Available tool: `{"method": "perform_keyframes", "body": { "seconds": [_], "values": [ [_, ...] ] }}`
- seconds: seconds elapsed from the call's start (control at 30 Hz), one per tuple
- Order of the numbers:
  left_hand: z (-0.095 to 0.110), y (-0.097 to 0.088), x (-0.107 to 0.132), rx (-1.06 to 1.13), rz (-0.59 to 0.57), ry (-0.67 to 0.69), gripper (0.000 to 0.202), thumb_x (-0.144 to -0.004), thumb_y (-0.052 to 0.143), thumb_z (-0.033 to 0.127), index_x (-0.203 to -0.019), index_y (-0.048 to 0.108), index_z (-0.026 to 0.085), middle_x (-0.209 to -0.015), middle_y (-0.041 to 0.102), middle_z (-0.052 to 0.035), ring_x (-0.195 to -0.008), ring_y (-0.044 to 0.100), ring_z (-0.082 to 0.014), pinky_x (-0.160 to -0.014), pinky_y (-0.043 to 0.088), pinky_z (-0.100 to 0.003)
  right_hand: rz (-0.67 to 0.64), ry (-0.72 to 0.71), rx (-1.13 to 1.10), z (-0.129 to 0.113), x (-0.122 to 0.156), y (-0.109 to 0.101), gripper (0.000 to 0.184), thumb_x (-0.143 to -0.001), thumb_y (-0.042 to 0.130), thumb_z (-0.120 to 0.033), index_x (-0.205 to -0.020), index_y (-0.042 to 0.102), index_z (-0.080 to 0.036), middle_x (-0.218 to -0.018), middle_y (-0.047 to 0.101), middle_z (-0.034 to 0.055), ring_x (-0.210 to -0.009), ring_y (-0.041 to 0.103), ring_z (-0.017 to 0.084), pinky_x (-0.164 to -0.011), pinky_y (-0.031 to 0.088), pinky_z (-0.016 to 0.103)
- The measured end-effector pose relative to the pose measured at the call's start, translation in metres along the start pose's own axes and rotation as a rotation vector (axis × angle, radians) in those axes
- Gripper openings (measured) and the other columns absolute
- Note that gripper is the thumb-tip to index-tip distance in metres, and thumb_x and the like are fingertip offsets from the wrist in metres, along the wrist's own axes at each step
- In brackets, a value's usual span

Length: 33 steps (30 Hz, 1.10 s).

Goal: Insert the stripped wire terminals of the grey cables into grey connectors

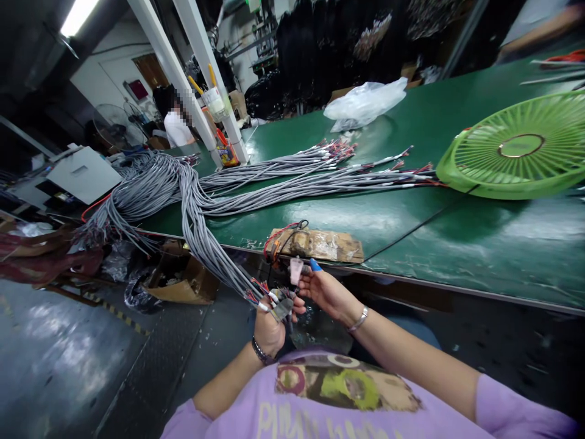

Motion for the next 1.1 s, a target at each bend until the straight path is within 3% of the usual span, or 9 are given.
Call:
{"method": "perform_keyframes", "body": {
  "seconds": [0.17,0.3,0.4,0.5,0.6,0.83,0.93,1.03,1.1],
  "values": [
    [-0.006,-0.004,0.0,0.016,0.004,-0.023,0.025,-0.068,0.072,0.034,-0.081,0.068,0.013,-0.076,0.072,-0.0081,-0.076,0.068,-0.0222,-0.068,0.05,-0.031,0.031,-0.114,0.171,-0.012,0.013,-0.02,0.039,-0.069,0.066,-0.054,-0.078,0.065,-0.016,-0.08,0.065,0.0058,-0.065,0.054,0.012,-0.062,0.044,0.025],
    [-0.006,-0.004,0.0,-0.02,0.008,-0.049,0.028,-0.068,0.072,0.035,-0.082,0.069,0.01,-0.081,0.073,-0.0116,-0.075,0.068,-0.0224,-0.071,0.051,-0.033,0.073,-0.227,0.357,-0.027,0.028,-0.027,0.036,-0.069,0.067,-0.052,-0.08,0.066,-0.017,-0.075,0.065,0.0041,-0.065,0.053,0.013,-0.065,0.043,0.027],
    [-0.007,-0.004,0.003,-0.085,-0.003,-0.092,0.03,-0.07,0.071,0.035,-0.086,0.068,0.01,-0.083,0.072,-0.0123,-0.07,0.068,-0.0203,-0.06,0.049,-0.026,0.053,-0.32,0.59,-0.038,0.044,-0.016,0.03,-0.071,0.066,-0.047,-0.075,0.066,-0.017,-0.072,0.064,0.0031,-0.064,0.052,0.013,-0.065,0.042,0.027],
    [-0.009,0.001,0.008,-0.189,-0.092,-0.131,0.028,-0.072,0.069,0.035,-0.089,0.068,0.012,-0.081,0.071,-0.0101,-0.065,0.066,-0.0173,-0.05,0.043,-0.021,-0.098,-0.304,0.744,-0.034,0.057,0.009,0.027,-0.074,0.064,-0.043,-0.086,0.066,-0.019,-0.074,0.063,0.0027,-0.067,0.054,0.015,-0.065,0.043,0.028],
    [-0.007,0.006,0.012,-0.254,-0.184,-0.102,0.026,-0.069,0.071,0.031,-0.09,0.068,0.015,-0.085,0.07,-0.0073,-0.073,0.064,-0.0182,-0.059,0.047,-0.024,-0.198,-0.337,0.879,-0.027,0.065,0.029,0.024,-0.076,0.063,-0.039,-0.09,0.064,-0.019,-0.071,0.061,0.002,-0.061,0.051,0.014,-0.057,0.042,0.026],
    [-0.009,0.007,0.018,-0.427,-0.336,-0.031,0.02,-0.072,0.067,0.021,-0.091,0.07,0.017,-0.084,0.068,-0.0045,-0.079,0.06,-0.0188,-0.078,0.047,-0.031,-0.129,-0.537,1.099,-0.027,0.067,0.038,0.016,-0.076,0.064,-0.035,-0.071,0.06,-0.02,-0.065,0.055,0.0018,-0.059,0.045,0.014,-0.053,0.038,0.025],
    [-0.006,0.008,0.019,-0.393,-0.37,-0.056,0.018,-0.07,0.07,0.026,-0.086,0.07,0.017,-0.077,0.067,-0.0039,-0.075,0.06,-0.0186,-0.073,0.048,-0.03,-0.091,-0.548,1.09,-0.026,0.071,0.033,0.016,-0.077,0.062,-0.035,-0.069,0.06,-0.021,-0.067,0.055,0.0026,-0.06,0.047,0.015,-0.055,0.04,0.026],
    [0.0,0.011,0.02,-0.298,-0.45,-0.149,0.026,-0.07,0.07,0.036,-0.086,0.071,0.016,-0.077,0.069,-0.0062,-0.071,0.062,-0.0185,-0.07,0.049,-0.03,0.0,-0.496,0.923,-0.021,0.072,0.019,0.015,-0.078,0.061,-0.037,-0.079,0.062,-0.022,-0.074,0.06,0.0039,-0.065,0.053,0.017,-0.059,0.044,0.028],
    [0.003,0.009,0.019,-0.279,-0.424,-0.167,0.033,-0.073,0.067,0.042,-0.092,0.07,0.015,-0.082,0.07,-0.0083,-0.075,0.063,-0.02,-0.073,0.049,-0.032,0.058,-0.455,0.81,-0.018,0.07,0.01,0.018,-0.076,0.062,-0.039,-0.081,0.062,-0.022,-0.075,0.061,0.0041,-0.065,0.054,0.017,-0.06,0.046,0.029]
  ]
}}
Point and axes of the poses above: each hand's wrist, its own x-axis away from the middle knuckle, its own y-axis out of the palm, z = x × y, the point moved 4 cm from there along -x, towards the middle knuckle
